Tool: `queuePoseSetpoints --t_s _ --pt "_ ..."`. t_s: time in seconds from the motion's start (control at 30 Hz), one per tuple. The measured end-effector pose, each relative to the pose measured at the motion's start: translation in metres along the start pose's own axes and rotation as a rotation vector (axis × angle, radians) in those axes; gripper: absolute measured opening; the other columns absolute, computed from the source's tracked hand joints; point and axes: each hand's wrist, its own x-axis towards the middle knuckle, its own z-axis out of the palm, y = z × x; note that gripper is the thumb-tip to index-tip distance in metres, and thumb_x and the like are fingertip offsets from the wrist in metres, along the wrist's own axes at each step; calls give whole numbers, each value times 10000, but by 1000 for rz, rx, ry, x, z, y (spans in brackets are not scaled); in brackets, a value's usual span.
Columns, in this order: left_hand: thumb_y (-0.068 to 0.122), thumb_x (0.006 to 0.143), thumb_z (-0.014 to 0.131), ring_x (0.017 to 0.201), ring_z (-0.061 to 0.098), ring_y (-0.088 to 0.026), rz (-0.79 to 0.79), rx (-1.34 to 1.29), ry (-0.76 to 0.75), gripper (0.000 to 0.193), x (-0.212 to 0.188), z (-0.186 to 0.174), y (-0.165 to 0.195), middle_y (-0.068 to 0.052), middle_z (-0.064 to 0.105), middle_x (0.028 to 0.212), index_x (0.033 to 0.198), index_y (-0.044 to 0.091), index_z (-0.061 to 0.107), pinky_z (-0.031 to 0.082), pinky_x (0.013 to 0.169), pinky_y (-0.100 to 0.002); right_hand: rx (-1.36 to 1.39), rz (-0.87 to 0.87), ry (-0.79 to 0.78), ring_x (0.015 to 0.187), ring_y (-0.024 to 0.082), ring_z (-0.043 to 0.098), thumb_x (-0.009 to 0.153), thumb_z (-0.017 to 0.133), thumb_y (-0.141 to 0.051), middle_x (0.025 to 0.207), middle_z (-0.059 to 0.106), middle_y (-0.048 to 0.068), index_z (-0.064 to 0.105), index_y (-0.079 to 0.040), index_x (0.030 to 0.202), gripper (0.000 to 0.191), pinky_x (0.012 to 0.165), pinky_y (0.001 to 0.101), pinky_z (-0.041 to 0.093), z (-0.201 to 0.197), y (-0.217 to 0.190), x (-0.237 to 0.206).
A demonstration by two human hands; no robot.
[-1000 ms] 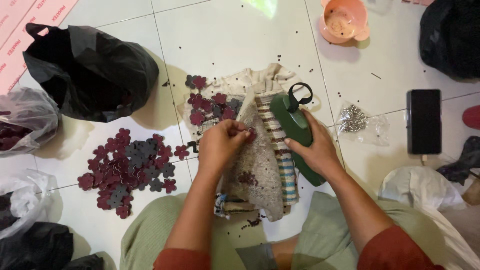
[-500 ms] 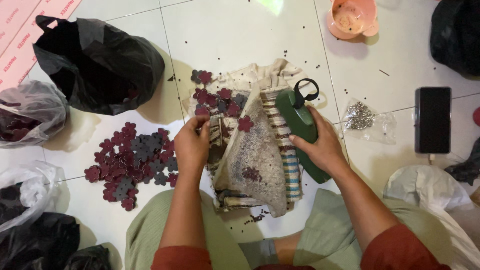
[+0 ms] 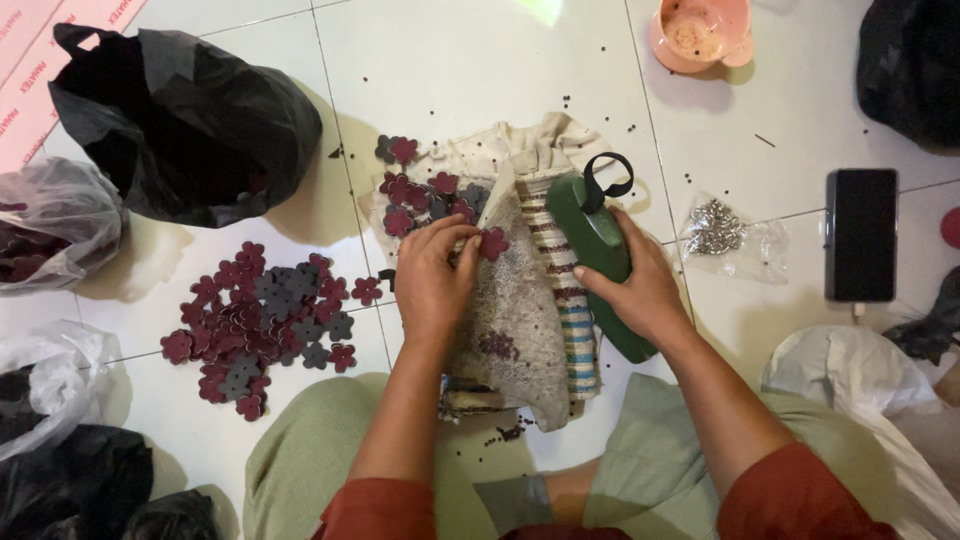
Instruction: The person sits on the floor holding a green shoe last with fabric wrapped over it, and attaches dark red and gray flower-shaped fabric cutouts to the fabric using a small pin-like tool, pressing each flower into place one at a time while gathering more cutouts from the pile beside them.
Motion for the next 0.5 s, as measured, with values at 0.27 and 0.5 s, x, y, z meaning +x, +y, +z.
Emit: queuePoseSetpoints --t_s 0.27,0.5 --pt "174 895 743 1121 650 -271 29 -15 1 153 0 -2 0 -29 743 1198 1037 135 784 509 967 -390 -21 -13 5 1349 383 507 757 830 -435 1445 529 243 374 -116 1583 996 1115 463 394 -1 -1 1" --pt "134 960 660 970 705 -304 -280 29 119 173 5 -11 -39 -126 734 1126 1099 95 756 539 873 -408 -27 46 -23 1344 373 512 743 818 -442 1440 527 237 370 -141 1587 1002 1107 459 403 -2 -4 1"
